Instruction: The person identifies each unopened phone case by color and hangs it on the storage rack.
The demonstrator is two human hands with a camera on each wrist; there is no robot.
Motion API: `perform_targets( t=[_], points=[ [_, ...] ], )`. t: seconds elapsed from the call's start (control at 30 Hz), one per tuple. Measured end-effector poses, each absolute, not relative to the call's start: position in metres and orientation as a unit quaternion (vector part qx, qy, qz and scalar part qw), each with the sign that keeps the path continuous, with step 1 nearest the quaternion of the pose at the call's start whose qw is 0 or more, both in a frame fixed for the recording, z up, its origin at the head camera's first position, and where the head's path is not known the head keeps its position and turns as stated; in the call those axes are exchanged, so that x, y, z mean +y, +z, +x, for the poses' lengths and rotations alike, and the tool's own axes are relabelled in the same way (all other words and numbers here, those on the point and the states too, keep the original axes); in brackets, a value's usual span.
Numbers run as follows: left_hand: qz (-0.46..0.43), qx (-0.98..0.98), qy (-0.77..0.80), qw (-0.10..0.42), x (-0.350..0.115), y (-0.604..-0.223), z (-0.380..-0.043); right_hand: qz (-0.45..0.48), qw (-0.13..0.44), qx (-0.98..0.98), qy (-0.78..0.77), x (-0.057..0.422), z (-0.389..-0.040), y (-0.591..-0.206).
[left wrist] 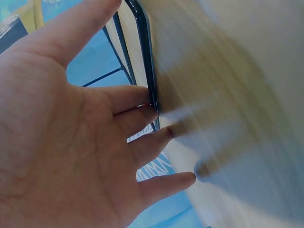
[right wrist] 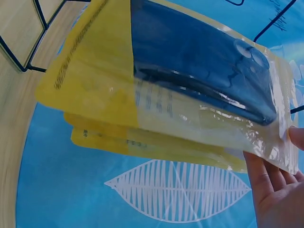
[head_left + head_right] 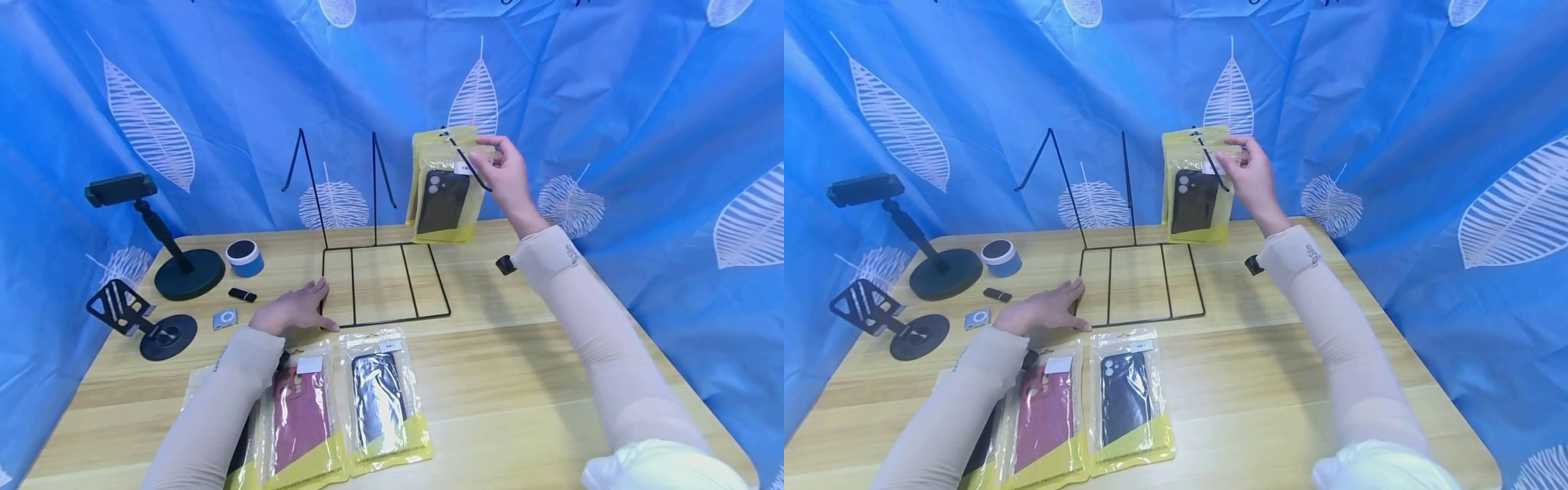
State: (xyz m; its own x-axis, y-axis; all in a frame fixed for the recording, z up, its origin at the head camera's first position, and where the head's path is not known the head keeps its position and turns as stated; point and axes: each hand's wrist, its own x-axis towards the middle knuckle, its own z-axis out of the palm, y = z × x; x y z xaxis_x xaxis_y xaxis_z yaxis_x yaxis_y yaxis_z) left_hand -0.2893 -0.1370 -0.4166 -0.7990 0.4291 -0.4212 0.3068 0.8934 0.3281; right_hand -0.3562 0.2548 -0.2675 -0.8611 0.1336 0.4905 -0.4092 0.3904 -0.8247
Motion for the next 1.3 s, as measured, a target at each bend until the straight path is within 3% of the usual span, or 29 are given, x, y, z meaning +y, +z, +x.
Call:
perform_targets(
  t=[0.5, 0.93, 1.03, 1.13, 1.3],
  points=[
    [0.194, 0.942, 0.114, 0.25, -0.139, -0.419, -0.29, 0.063, 0.28, -0.803, 0.523, 0.247, -0.368, -0.273],
    [0.196, 0.94, 0.122, 0.251, -0.138, -0.417, -0.289, 0.028, 0.247, -0.801, 0.544, 0.257, -0.354, -0.295],
    [0.2, 0.94, 0.121, 0.248, -0.137, -0.416, -0.289, 0.003, 0.198, -0.844, 0.499, 0.263, -0.338, -0.314],
    [0.2, 0.94, 0.118, 0.249, -0.136, -0.415, -0.289, -0.002, 0.098, -0.904, 0.416, 0.266, -0.318, -0.341],
    [0.196, 0.941, 0.114, 0.252, -0.135, -0.413, -0.289, 0.11, -0.089, -0.96, 0.24, 0.255, -0.282, -0.389]
  ],
)
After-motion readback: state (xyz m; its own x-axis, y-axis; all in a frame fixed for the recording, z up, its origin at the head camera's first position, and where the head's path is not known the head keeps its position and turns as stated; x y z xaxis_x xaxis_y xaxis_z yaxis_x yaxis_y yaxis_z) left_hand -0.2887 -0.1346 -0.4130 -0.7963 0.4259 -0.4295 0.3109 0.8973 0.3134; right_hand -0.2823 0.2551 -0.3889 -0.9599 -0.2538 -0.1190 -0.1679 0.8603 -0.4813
